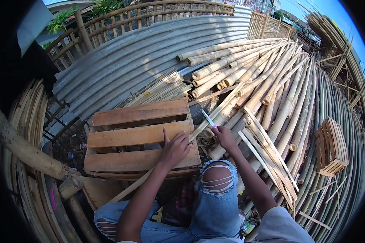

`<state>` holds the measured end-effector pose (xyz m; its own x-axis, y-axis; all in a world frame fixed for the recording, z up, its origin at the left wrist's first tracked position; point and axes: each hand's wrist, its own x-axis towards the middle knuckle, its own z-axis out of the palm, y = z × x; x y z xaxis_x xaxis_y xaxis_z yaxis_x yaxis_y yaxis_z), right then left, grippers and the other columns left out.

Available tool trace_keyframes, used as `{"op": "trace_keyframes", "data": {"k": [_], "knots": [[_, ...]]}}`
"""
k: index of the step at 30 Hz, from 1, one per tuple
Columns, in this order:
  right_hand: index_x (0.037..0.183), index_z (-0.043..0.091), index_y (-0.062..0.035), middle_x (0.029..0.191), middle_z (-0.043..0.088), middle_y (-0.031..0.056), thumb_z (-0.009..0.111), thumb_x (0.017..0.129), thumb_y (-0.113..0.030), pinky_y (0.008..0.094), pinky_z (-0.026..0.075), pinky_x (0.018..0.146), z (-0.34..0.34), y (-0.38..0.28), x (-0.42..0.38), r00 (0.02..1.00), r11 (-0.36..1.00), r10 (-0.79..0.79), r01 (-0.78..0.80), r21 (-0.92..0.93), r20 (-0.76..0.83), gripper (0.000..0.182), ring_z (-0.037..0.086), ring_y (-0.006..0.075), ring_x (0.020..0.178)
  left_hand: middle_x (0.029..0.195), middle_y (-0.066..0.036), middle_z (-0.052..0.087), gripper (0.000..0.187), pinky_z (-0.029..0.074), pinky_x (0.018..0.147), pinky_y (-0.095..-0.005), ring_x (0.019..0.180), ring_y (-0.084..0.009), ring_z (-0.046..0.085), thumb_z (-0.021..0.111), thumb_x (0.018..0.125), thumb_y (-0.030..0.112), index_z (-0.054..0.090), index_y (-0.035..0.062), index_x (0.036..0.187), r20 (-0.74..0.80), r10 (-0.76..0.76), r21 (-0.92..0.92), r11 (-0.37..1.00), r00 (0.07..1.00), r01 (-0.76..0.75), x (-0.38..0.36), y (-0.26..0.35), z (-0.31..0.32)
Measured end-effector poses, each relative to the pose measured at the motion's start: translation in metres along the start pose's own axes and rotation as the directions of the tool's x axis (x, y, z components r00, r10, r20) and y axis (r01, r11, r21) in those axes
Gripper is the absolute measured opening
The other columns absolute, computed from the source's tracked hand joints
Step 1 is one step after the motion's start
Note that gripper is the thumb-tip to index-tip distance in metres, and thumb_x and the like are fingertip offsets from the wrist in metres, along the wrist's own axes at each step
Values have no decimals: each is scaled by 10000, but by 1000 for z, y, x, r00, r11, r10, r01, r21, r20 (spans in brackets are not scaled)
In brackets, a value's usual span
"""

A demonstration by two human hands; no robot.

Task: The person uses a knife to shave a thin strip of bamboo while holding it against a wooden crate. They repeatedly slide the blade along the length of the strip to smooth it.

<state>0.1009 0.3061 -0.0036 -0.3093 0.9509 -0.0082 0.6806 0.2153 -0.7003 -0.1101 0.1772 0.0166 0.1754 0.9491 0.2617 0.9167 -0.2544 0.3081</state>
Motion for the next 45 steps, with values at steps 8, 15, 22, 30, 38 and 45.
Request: {"op": "trace_keyframes", "data": {"k": [8,15,22,30,38,45], "knots": [[812,617,60,636,563,243,515,903,-454,444,432,607,1,-5,-3,996,998,-60,60,12,-59,532,583,382,624,1265,-34,533,285,-13,1023,-716,1273,-208,428,545,871,154,588,122,1151,-95,-66,-254,966,993,40,42,-8,28],[848,603,56,648,553,241,485,928,-422,455,412,610,16,-9,16,989,989,-145,144,35,40,498,560,387,629,1280,-18,549,293,-72,1020,-703,1311,-203,396,530,892,165,587,129,1177,-124,-77,-224,973,989,48,44,-16,32],[815,644,-23,682,604,249,381,959,-451,510,471,647,-9,13,61,963,899,-267,260,-353,30,522,602,429,695,1268,-26,571,292,-74,1026,-694,1289,-200,427,530,901,157,610,137,1181,-115,-90,-242,968,989,61,43,-14,35],[747,608,51,692,574,298,377,973,-417,519,450,650,-48,71,109,796,687,-594,428,-587,-115,569,581,460,718,1259,-33,578,275,-32,1032,-698,1285,-198,434,525,910,152,617,122,1167,-76,-124,-307,947,989,95,44,-14,32],[756,641,12,667,597,260,389,929,-544,497,479,622,-80,77,136,984,838,-180,152,-523,-2,634,604,424,666,1264,-42,573,287,-22,1042,-686,1284,-199,435,521,913,160,607,119,1184,-68,-99,-299,952,993,74,43,-14,29],[757,635,11,691,585,276,424,948,-462,513,465,637,-49,82,136,947,932,-250,179,-315,-200,552,583,468,702,1274,-42,566,300,-23,1048,-678,1281,-185,437,517,917,175,594,116,1201,-53,-103,-260,962,993,86,44,-12,28]]}}
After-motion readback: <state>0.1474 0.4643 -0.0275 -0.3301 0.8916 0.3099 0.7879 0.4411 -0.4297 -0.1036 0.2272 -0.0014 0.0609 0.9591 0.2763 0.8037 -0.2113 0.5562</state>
